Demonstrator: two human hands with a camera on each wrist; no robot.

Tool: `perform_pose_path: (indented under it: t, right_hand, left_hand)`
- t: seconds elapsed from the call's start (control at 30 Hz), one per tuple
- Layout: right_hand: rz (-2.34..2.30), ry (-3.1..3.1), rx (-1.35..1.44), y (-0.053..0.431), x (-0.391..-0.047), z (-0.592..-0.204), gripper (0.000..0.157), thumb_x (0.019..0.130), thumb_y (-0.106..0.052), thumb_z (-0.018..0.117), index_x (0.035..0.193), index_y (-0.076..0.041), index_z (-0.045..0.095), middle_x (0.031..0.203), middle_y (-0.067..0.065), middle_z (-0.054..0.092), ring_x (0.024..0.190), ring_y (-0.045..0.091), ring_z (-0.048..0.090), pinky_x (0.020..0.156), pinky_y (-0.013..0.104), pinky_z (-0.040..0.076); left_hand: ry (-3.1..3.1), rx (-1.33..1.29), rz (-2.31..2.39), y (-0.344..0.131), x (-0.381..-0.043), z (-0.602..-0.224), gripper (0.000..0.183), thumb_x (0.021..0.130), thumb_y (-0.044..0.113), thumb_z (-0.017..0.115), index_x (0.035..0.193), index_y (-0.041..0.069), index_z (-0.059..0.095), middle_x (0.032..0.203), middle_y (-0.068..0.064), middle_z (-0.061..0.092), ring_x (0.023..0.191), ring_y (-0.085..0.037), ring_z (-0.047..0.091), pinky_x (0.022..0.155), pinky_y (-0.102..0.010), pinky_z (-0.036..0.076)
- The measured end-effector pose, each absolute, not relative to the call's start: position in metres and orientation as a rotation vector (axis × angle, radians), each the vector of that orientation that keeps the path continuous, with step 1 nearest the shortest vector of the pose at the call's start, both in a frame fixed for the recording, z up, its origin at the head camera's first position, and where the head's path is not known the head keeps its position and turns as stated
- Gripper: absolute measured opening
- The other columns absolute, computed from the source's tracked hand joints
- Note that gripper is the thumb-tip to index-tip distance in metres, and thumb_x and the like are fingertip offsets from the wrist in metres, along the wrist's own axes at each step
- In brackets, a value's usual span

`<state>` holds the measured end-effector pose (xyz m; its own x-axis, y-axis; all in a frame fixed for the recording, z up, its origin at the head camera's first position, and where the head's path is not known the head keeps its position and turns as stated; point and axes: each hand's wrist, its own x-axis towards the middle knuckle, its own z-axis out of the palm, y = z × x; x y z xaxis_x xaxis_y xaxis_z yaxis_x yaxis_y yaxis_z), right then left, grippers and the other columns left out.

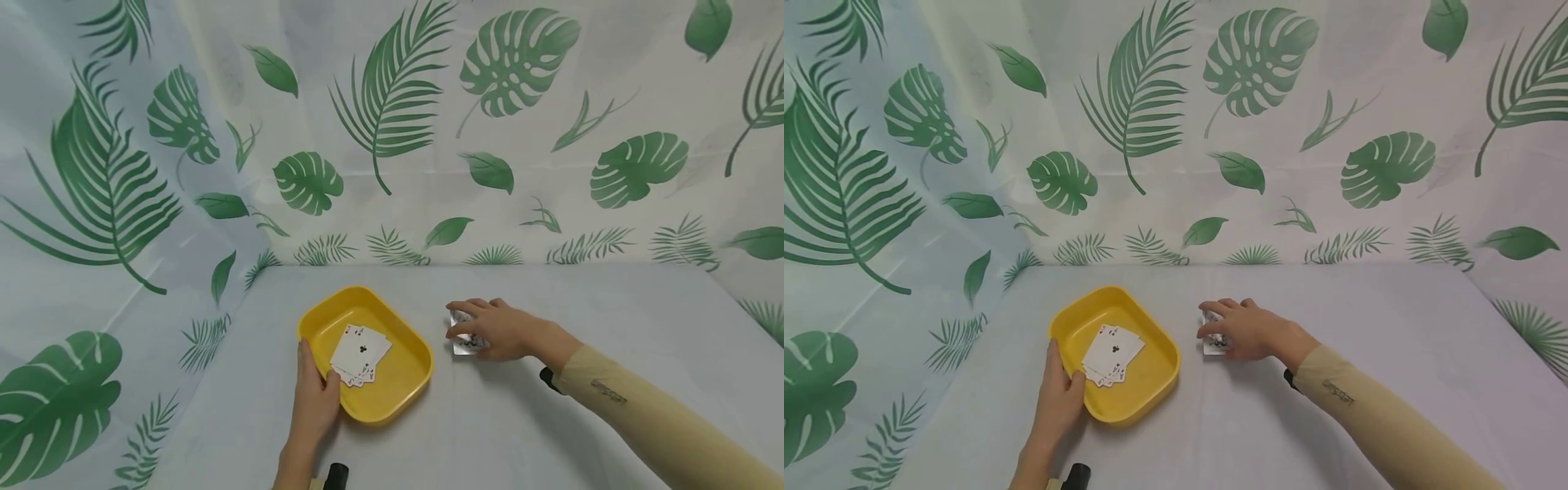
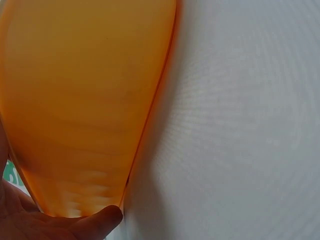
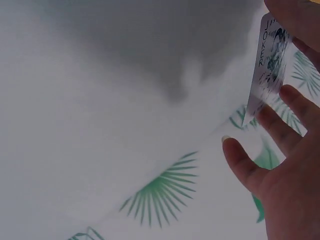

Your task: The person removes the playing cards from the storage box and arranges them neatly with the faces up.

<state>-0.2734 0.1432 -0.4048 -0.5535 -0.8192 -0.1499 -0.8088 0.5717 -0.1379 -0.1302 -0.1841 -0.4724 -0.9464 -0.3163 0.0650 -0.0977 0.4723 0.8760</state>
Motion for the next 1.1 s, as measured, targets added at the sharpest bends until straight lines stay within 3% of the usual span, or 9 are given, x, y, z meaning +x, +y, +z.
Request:
perform_pose_path:
  t: [0.4, 0.83, 1.1]
  right_hand:
    - [-0.106, 2.534, -1.172, 0.143, -0.287, -0.423, 0.049, 0.086, -0.022, 0.078, 0.127, -0.044, 0.064, 0.160, 0.004, 0.035, 0.142, 0.035, 0.035, 0.108, 0.066, 0.031]
    - [-0.113, 2.493, -1.171, 0.142, -0.296, -0.435, 0.061, 0.086, -0.023, 0.079, 0.140, -0.038, 0.054, 0.162, 0.001, 0.033, 0.145, 0.030, 0.034, 0.110, 0.067, 0.028]
    - [-0.233, 2.535, -1.174, 0.145, -0.299, -0.430, 0.064, 0.088, -0.027, 0.077, 0.146, -0.030, 0.051, 0.163, 0.003, 0.029, 0.143, 0.033, 0.036, 0.109, 0.067, 0.031]
  left_hand:
    - [-2.517, 0.372, -1.473, -0.185, -0.132, -0.474, 0.081, 0.098, 0.006, 0.047, 0.161, 0.002, -0.003, 0.168, -0.014, -0.002, 0.153, -0.028, 0.000, 0.121, -0.049, 0.009]
    - [-2.512, 0.394, -1.473, -0.185, -0.131, -0.473, 0.081, 0.097, 0.006, 0.048, 0.161, 0.002, -0.002, 0.168, -0.014, -0.002, 0.153, -0.028, 0.001, 0.121, -0.049, 0.009]
    - [-2.503, 0.398, -1.458, -0.184, -0.132, -0.474, 0.081, 0.097, 0.006, 0.048, 0.161, 0.002, -0.001, 0.168, -0.015, -0.001, 0.153, -0.029, 0.002, 0.121, -0.050, 0.010]
